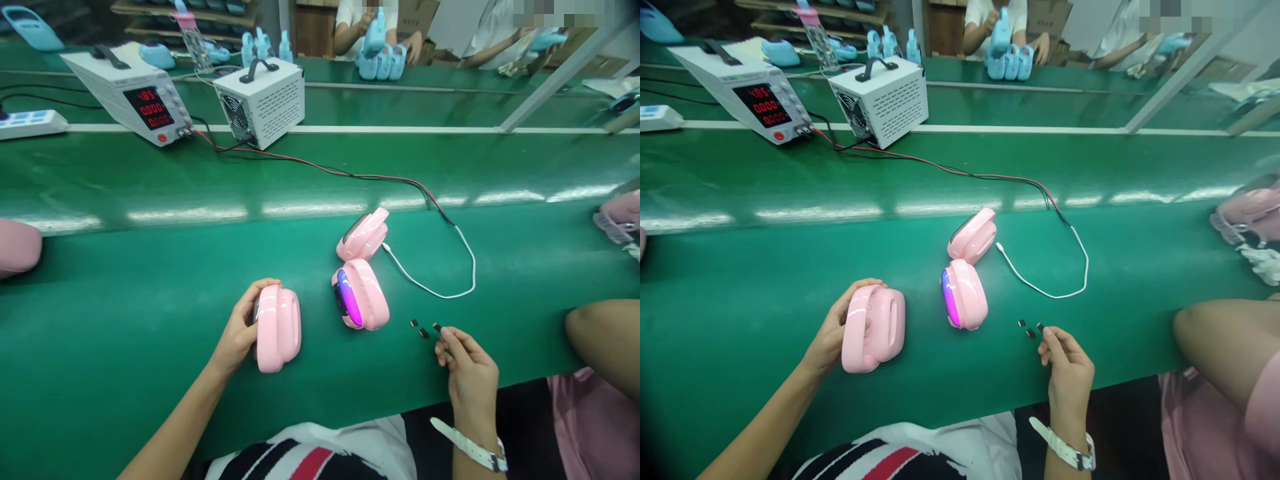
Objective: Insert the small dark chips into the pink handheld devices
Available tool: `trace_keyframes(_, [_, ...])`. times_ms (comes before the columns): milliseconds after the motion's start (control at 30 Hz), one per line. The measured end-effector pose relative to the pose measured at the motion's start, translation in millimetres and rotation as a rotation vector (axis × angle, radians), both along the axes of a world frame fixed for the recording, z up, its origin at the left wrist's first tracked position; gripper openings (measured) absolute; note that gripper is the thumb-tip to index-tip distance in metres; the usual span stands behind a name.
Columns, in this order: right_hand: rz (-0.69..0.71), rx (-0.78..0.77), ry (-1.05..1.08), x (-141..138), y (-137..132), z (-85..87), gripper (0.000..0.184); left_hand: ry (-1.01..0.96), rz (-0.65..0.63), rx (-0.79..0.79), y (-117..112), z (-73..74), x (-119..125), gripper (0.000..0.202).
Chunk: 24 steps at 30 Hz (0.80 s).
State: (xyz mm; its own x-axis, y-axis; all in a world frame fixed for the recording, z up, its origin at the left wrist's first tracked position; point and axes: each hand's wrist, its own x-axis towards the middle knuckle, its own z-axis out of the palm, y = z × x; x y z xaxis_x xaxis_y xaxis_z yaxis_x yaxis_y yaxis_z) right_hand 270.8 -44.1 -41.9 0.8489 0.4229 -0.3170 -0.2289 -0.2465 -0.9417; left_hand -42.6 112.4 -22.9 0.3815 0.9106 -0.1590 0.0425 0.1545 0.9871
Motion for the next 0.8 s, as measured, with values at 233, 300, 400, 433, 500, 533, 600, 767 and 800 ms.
trace_keyframes(233, [0.161, -0.03, -0.098, 5, 13, -7.8, 0.044, 0.038, 0.096, -0.083, -4, 7.7, 3, 0.064])
trace_keyframes(300, [0.195, -0.044, -0.11, 7, 11, -10.6, 0.044, 0.055, 0.111, -0.096, -3, 7.6, 2, 0.066])
trace_keyframes(400, [0.223, -0.03, -0.135, 8, 6, -13.9, 0.042, 0.074, 0.099, -0.085, -2, 4.1, -3, 0.065])
trace_keyframes(433, [0.23, -0.022, -0.151, 7, 5, -14.6, 0.04, 0.076, 0.093, -0.081, -1, 2.5, -5, 0.064])
trace_keyframes(500, [0.244, 0.005, -0.205, 5, 4, -15.8, 0.037, 0.08, 0.092, -0.086, 1, -0.4, -8, 0.061])
trace_keyframes(533, [0.254, 0.023, -0.24, 4, 3, -16.4, 0.035, 0.084, 0.101, -0.093, 1, -1.2, -9, 0.061])
trace_keyframes(600, [0.277, 0.053, -0.305, 1, 3, -17.6, 0.031, 0.104, 0.135, -0.108, 3, -1.2, -9, 0.063])
trace_keyframes(767, [0.317, 0.084, -0.369, 0, 2, -20.6, 0.023, 0.117, 0.183, -0.148, 3, 5.5, -5, 0.072])
trace_keyframes(800, [0.325, 0.085, -0.372, 0, 2, -21.0, 0.023, 0.123, 0.181, -0.141, 2, 6.8, -4, 0.071])
